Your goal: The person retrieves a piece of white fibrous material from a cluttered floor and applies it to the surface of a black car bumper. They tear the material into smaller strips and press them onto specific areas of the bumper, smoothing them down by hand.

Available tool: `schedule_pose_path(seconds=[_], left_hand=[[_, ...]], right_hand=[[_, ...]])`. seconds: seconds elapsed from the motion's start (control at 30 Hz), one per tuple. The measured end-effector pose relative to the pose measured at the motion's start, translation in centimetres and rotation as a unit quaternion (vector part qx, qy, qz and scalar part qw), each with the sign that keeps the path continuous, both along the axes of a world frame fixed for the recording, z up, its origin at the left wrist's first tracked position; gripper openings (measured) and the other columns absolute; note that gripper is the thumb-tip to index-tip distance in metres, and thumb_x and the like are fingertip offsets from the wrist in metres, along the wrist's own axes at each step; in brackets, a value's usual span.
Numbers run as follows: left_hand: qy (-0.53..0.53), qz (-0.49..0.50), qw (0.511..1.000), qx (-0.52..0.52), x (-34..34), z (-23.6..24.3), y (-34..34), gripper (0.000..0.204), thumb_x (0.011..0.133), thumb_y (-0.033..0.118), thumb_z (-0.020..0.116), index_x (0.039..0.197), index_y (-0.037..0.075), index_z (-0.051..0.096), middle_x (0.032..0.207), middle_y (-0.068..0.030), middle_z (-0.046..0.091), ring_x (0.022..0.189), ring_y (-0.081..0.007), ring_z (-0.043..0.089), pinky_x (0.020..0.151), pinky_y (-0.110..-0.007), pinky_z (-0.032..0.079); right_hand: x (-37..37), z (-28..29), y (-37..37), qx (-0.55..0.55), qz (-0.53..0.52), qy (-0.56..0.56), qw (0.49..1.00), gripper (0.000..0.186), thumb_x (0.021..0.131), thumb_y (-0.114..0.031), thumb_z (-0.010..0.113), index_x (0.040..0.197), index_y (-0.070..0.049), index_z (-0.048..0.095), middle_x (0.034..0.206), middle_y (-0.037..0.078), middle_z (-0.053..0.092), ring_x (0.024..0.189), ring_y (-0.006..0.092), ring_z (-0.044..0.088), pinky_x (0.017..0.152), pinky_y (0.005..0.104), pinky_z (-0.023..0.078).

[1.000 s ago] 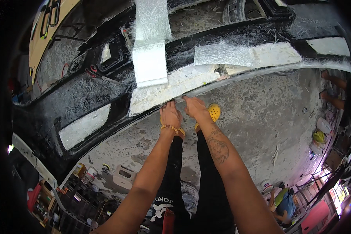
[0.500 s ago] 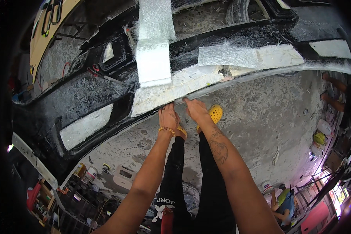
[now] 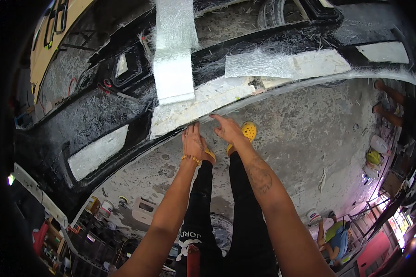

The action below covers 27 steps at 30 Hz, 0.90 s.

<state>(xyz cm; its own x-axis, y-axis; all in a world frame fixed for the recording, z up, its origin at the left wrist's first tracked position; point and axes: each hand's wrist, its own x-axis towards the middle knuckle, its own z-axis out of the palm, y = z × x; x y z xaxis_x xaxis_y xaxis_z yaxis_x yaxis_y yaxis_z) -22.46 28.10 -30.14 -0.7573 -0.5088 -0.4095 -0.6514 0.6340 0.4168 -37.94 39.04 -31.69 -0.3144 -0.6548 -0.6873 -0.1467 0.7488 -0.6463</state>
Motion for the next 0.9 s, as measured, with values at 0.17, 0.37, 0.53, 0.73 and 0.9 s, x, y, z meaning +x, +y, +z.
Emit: schedule_pose_path(seconds=[0.17, 0.37, 0.53, 0.73, 0.9], left_hand=[[-0.021, -0.025, 0.999, 0.019, -1.4, 0.1, -0.5, 0.060, 0.078, 0.009, 0.057, 0.136, 0.002, 0.045, 0.127, -0.0193, 0.053, 0.120, -0.0368, 0.051, 0.105, -0.047, 0.036], [-0.030, 0.032, 0.999, 0.017, -1.0, -0.1, -0.3, 0.054, 0.079, 0.009, 0.056, 0.132, 0.004, 0.049, 0.122, -0.0190, 0.057, 0.115, -0.0371, 0.054, 0.099, -0.050, 0.038], [-0.033, 0.031, 0.999, -0.016, 1.1, 0.4, -1.0, 0.049, 0.082, 0.009, 0.054, 0.131, 0.006, 0.051, 0.124, -0.0193, 0.057, 0.116, -0.0370, 0.054, 0.099, -0.053, 0.038], [-0.016, 0.163, 0.987, 0.001, 2.6, 0.1, -2.2, 0.038, 0.081, 0.008, 0.057, 0.119, 0.002, 0.060, 0.116, -0.0192, 0.061, 0.111, -0.0376, 0.056, 0.094, -0.047, 0.044], [0.023, 0.119, 0.991, -0.062, 2.8, 2.7, -1.1, 0.042, 0.079, 0.005, 0.057, 0.120, 0.002, 0.058, 0.118, -0.0194, 0.060, 0.112, -0.0376, 0.055, 0.095, -0.046, 0.044]], right_hand=[[0.5, 2.5, 4.2, -0.085, -0.118, 0.021, 0.989, 0.047, 0.086, -0.016, 0.068, 0.131, -0.017, 0.055, 0.083, 0.011, 0.062, 0.077, 0.0291, 0.062, 0.070, 0.0371, 0.050], [-0.4, 3.8, 6.2, -0.066, -0.110, 0.041, 0.991, 0.039, 0.087, -0.015, 0.065, 0.124, -0.012, 0.057, 0.102, 0.011, 0.062, 0.084, 0.0313, 0.063, 0.075, 0.0380, 0.050], [-0.4, 2.8, 3.8, -0.167, -0.038, 0.094, 0.981, 0.040, 0.087, -0.012, 0.061, 0.127, -0.008, 0.055, 0.126, 0.011, 0.056, 0.094, 0.0334, 0.063, 0.079, 0.0422, 0.051], [0.9, 1.5, -1.2, -0.102, 0.123, 0.112, 0.981, 0.043, 0.085, -0.008, 0.058, 0.127, -0.004, 0.052, 0.134, 0.015, 0.051, 0.103, 0.0383, 0.062, 0.087, 0.0462, 0.050], [0.7, 0.0, -2.2, -0.021, 0.191, 0.106, 0.976, 0.039, 0.084, -0.008, 0.060, 0.122, -0.003, 0.052, 0.132, 0.018, 0.051, 0.106, 0.0376, 0.061, 0.090, 0.0469, 0.050]])
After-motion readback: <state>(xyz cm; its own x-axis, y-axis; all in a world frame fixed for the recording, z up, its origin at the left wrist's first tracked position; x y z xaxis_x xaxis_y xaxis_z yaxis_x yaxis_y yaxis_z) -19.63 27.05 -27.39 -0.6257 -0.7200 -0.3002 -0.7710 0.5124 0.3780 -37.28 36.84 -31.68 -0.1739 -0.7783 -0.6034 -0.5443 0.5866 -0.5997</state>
